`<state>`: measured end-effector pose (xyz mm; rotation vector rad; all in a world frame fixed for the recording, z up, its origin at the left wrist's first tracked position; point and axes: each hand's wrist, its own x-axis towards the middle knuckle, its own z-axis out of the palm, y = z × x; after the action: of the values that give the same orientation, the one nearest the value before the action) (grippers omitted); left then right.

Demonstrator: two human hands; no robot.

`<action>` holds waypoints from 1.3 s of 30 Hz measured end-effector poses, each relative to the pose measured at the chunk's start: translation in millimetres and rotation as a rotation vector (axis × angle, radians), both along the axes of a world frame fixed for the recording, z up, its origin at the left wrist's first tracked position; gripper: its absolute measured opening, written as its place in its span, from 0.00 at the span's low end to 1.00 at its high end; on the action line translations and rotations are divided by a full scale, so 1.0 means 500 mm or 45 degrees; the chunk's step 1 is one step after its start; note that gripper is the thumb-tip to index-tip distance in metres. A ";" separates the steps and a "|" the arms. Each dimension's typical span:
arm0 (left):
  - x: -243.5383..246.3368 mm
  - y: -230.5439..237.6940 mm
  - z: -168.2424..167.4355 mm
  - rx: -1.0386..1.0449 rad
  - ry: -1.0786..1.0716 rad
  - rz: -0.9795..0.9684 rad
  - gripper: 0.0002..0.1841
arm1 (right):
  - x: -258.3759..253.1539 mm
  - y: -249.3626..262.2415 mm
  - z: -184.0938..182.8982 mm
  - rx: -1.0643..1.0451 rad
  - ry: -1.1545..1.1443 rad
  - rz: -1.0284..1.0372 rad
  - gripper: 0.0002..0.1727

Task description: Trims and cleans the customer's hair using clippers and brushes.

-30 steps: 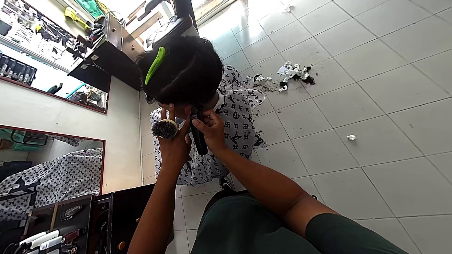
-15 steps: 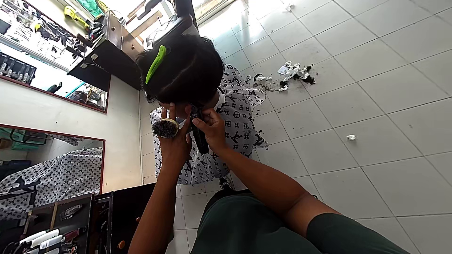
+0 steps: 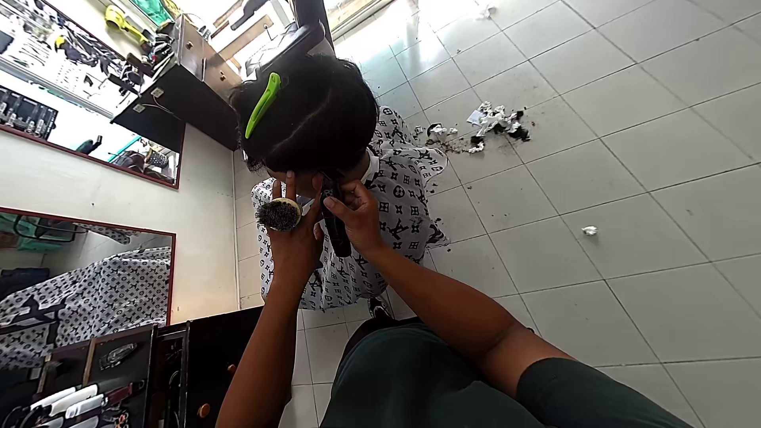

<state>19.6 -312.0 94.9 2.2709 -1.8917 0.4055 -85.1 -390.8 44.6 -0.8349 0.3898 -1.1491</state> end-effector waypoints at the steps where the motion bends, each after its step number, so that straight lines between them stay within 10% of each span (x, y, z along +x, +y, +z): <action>1: 0.001 0.000 -0.001 0.000 0.005 0.002 0.24 | 0.000 -0.001 0.000 -0.012 0.003 0.011 0.13; 14: 0.001 -0.001 -0.005 0.005 0.068 0.008 0.17 | -0.026 -0.008 0.007 -0.111 0.066 0.142 0.14; 19: 0.001 -0.004 -0.016 -0.415 0.360 -0.466 0.19 | -0.110 -0.009 -0.027 -0.032 0.134 0.121 0.13; 25: -0.044 -0.081 0.070 0.026 1.944 -0.773 0.11 | -0.210 -0.033 -0.079 0.138 0.238 -0.098 0.09; 30: -0.118 -0.132 0.024 0.089 2.211 -0.244 0.12 | -0.260 -0.021 -0.093 0.173 0.276 -0.262 0.07; 35: -0.100 -0.138 -0.002 -0.294 2.146 -0.609 0.10 | -0.280 0.011 -0.090 0.206 0.315 -0.384 0.05; 39: -0.103 -0.139 0.020 0.230 2.477 -0.359 0.13 | -0.279 0.043 -0.076 0.177 0.355 -0.432 0.04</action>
<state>-31.7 -381.2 104.8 1.1028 -0.9205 -1.4545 -224.5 -369.3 6.7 -0.8275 0.8584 -1.3029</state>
